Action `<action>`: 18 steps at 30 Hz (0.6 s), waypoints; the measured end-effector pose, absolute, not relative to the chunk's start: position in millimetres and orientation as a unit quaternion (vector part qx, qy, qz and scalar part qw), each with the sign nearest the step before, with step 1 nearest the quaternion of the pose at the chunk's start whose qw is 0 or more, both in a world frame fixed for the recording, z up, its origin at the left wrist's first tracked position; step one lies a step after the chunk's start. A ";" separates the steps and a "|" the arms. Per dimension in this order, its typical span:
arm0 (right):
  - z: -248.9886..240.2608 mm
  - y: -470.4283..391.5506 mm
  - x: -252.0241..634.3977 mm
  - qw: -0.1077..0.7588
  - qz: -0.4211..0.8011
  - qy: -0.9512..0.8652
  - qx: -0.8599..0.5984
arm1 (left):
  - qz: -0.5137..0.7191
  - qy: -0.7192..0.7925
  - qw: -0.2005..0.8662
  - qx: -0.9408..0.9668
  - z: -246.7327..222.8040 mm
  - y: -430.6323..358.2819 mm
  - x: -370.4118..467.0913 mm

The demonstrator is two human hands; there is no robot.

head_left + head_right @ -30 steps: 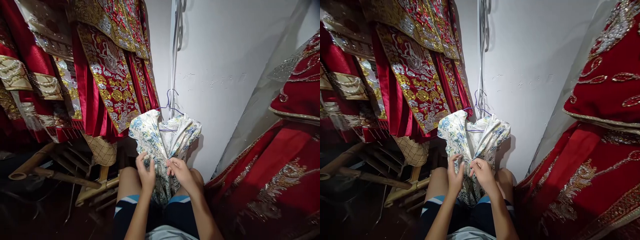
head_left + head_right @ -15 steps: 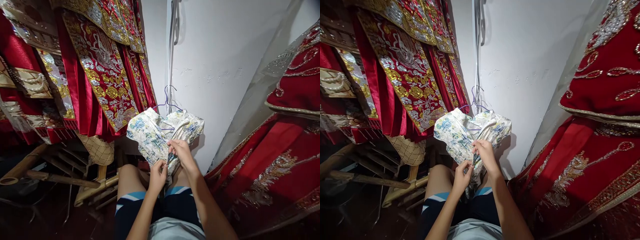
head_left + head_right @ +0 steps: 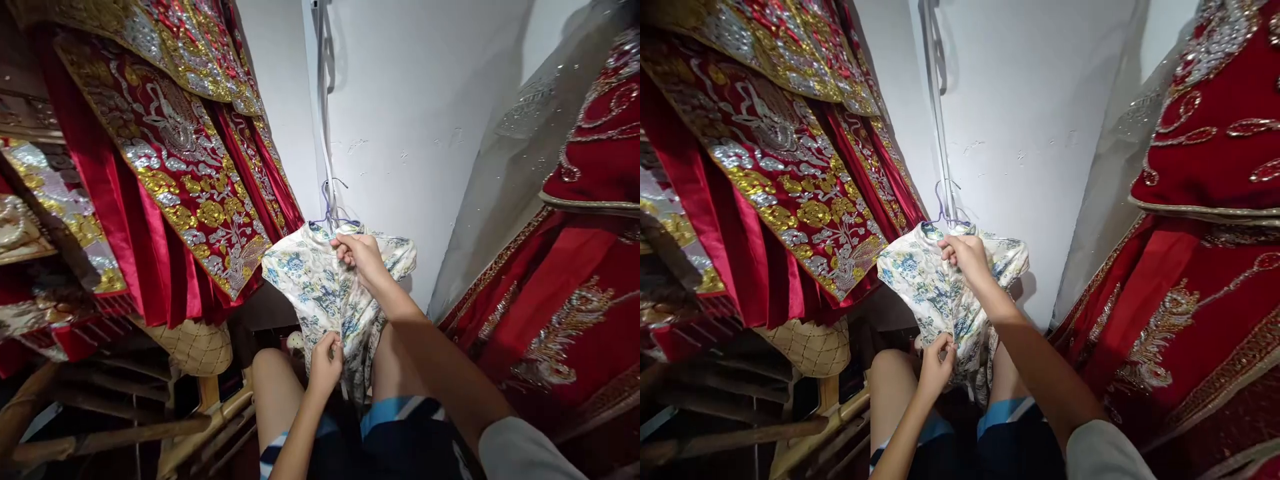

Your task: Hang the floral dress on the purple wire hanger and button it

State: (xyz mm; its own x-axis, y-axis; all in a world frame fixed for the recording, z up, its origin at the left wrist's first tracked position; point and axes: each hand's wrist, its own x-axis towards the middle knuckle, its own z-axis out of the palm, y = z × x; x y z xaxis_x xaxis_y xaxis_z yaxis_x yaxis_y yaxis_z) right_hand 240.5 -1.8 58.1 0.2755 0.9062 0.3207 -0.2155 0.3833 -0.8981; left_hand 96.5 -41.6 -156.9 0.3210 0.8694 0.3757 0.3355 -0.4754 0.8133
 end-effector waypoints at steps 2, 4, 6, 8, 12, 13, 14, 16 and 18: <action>58.9 -1.7 241.8 0.669 0.396 -0.485 -0.400 | 0.402 0.392 0.329 0.759 -153.9 -32.6 92.1; 54.0 -6.3 242.1 0.659 0.384 -0.500 -0.412 | 0.379 0.376 0.348 0.770 -149.6 -31.8 92.5; 44.9 -14.4 241.2 0.663 0.378 -0.494 -0.417 | 0.364 0.364 0.364 0.776 -145.9 -39.8 97.4; 34.5 -23.3 240.4 0.671 0.378 -0.484 -0.416 | 0.360 0.356 0.377 0.776 -143.8 -53.3 105.2; 21.9 -34.6 245.4 0.677 0.371 -0.486 -0.410 | 0.367 0.324 0.424 0.762 -139.5 -77.2 121.3; 21.6 -35.5 248.4 0.675 0.371 -0.490 -0.408 | 0.370 0.311 0.432 0.761 -136.3 -79.6 124.2; 22.3 -35.8 252.0 0.672 0.372 -0.496 -0.405 | 0.377 0.298 0.434 0.762 -131.3 -79.9 126.3; 25.8 -35.6 259.7 0.665 0.377 -0.505 -0.400 | 0.414 0.286 0.412 0.760 -113.9 -73.7 128.5; 30.3 -35.9 266.8 0.660 0.380 -0.513 -0.396 | 0.483 0.297 0.367 0.737 -86.3 -59.1 128.0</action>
State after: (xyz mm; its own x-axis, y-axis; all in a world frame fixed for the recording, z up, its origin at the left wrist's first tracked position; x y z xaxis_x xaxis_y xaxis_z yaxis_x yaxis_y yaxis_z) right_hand 266.8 -35.9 30.3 0.1850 0.9081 0.3757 -0.0967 0.3973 -0.9126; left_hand 128.0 -59.1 -86.3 0.3560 0.7930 0.4944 0.0834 -0.5539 0.8284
